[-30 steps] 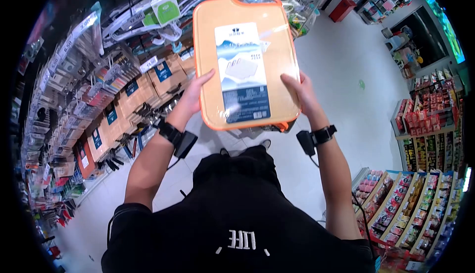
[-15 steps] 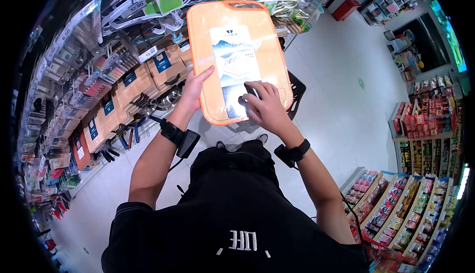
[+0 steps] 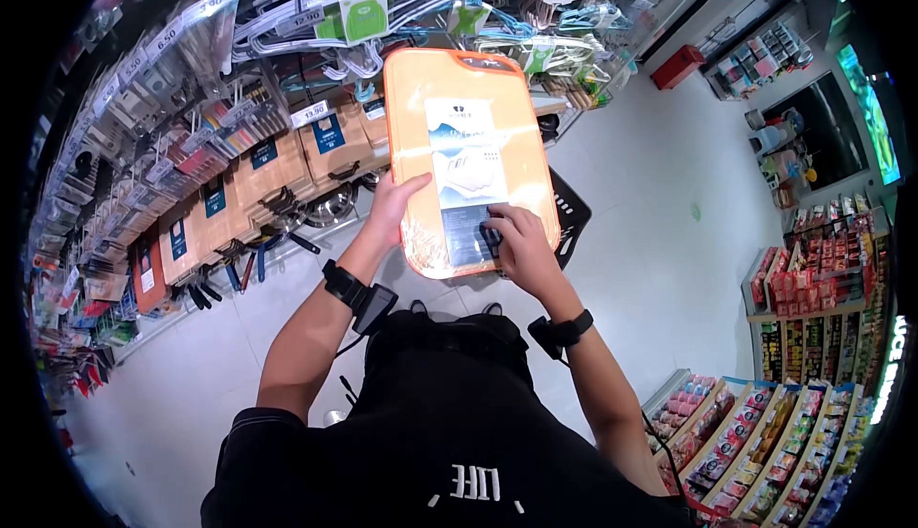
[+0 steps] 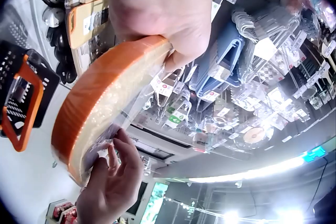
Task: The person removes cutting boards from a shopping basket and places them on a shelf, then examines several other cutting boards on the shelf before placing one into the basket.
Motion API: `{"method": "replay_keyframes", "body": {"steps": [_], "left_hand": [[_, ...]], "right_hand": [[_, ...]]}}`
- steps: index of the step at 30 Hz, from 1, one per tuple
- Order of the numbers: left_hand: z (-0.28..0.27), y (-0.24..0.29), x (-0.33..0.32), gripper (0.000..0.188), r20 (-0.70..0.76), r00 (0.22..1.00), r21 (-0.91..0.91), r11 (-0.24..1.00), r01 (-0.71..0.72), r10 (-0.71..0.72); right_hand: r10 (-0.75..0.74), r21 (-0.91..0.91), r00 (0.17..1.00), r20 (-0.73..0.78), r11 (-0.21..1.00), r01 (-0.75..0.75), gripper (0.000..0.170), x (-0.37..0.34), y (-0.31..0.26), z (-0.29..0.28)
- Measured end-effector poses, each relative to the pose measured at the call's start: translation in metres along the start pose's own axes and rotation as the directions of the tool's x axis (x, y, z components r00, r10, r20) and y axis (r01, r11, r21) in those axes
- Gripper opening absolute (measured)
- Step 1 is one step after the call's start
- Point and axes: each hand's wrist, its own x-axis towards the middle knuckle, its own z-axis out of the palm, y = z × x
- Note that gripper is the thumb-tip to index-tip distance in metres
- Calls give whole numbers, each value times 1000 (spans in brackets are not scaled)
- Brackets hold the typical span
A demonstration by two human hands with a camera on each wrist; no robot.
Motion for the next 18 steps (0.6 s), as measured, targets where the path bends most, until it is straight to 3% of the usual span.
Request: {"method": "replay_keyframes", "body": {"steps": [4, 8, 12, 16, 18], "left_hand": [[-1, -8, -9, 38, 27, 998, -22, 998, 61, -60], [16, -11, -12, 37, 1, 999, -93, 995, 34, -34], [42, -11, -12, 36, -17, 999, -95, 995, 39, -41], [55, -26, -14, 36, -17, 998, -56, 997, 52, -53], [65, -37, -19, 37, 0, 999, -78, 996, 35, -35]], "right_hand": [[4, 70, 997, -80, 998, 1, 42, -3, -4, -10], [-55, -50, 998, -44, 997, 53, 36, -14, 11, -28], [0, -53, 995, -101, 999, -5, 31, -35, 33, -47], [171, -45, 955, -243, 981, -187, 20, -62, 49, -62], [281, 50, 926, -254, 960, -277, 16, -78, 65, -65]]}}
